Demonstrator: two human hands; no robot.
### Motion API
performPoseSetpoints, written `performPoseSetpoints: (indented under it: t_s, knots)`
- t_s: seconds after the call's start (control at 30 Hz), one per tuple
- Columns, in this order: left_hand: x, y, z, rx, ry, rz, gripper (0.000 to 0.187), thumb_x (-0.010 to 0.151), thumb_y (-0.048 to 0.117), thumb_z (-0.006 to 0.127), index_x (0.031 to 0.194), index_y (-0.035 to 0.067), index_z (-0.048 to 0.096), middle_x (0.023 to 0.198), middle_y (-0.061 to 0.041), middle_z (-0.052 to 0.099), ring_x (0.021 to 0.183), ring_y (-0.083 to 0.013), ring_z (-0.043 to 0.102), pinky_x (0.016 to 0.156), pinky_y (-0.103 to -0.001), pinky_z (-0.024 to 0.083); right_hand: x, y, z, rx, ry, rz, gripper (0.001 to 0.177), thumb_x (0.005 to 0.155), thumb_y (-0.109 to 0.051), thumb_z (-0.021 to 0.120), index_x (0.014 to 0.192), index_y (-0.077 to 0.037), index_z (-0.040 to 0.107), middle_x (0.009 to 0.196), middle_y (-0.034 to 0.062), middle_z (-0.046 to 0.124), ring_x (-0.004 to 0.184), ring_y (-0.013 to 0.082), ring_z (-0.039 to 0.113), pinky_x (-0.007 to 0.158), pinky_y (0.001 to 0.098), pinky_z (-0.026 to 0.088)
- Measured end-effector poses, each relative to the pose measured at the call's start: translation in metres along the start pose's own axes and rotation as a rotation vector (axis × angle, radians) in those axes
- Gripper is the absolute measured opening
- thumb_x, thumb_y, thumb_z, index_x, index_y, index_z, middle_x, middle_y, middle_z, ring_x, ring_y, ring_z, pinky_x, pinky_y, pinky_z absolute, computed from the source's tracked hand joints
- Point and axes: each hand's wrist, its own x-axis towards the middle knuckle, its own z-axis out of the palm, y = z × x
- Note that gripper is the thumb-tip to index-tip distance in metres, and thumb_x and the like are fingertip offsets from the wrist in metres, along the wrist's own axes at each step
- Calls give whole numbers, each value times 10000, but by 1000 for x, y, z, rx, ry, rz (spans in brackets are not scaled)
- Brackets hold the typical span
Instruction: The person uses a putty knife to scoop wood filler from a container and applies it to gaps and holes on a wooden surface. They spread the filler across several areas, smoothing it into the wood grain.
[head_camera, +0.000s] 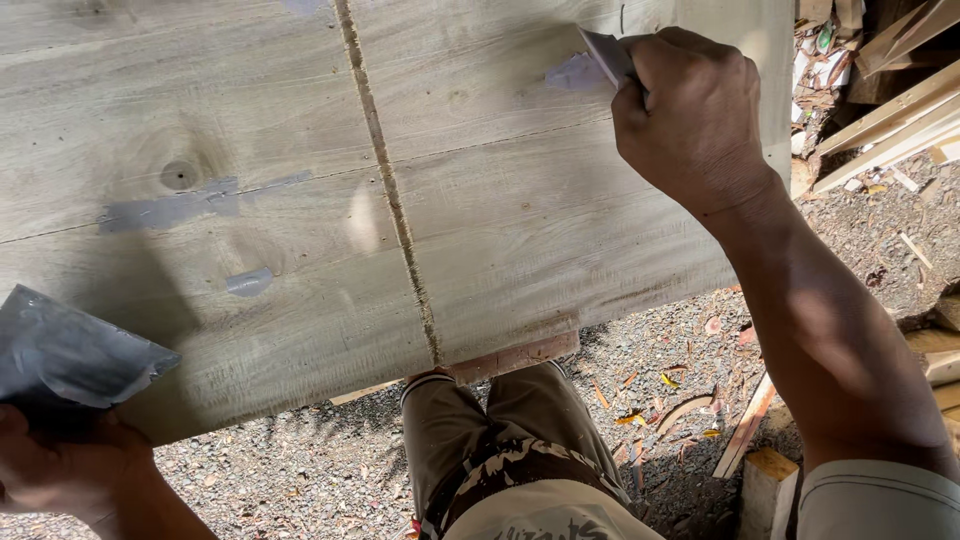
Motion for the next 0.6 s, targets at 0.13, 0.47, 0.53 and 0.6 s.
performPoseSetpoints:
  t_s: [0.13, 0.47, 0.53, 0.6]
  knots:
    - [-17, -22, -4, -325, 119, -115, 237, 1002, -82, 552, 851, 18, 399, 883, -55, 488, 700, -204, 442, 622, -304, 389, 4, -32, 3, 27, -22, -37, 76, 946, 79, 687, 967, 17, 726, 820, 98, 702, 724, 179, 669, 625, 317, 551]
    - [2, 6, 12, -579, 111, -377, 166, 1001, -23, 553, 980, -1, 390, 1003, -85, 495, 846, -228, 466, 732, -335, 412, -22, -30, -45, 305, 70, 123, 196, 1020, 110, 707, 1149, -28, 760, 1105, 108, 764, 1062, 219, 740, 939, 337, 613]
    - [7, 12, 15, -597, 103, -400, 165, 1001, -11, 553, 1005, -4, 388, 1027, -91, 497, 875, -233, 471, 754, -342, 417, -22, -21, -29, 244, 168, 87, 292, 976, 154, 689, 1187, -34, 761, 1175, 109, 763, 1194, 258, 726, 1030, 357, 611]
    - [11, 17, 15, -608, 85, -414, 169, 1001, 0, 553, 1031, -8, 386, 1051, -97, 498, 905, -237, 476, 777, -348, 421, -23, -16, -10, 207, 199, 42, 387, 911, 174, 658, 1225, -27, 763, 1238, 125, 757, 1236, 288, 701, 1054, 387, 597]
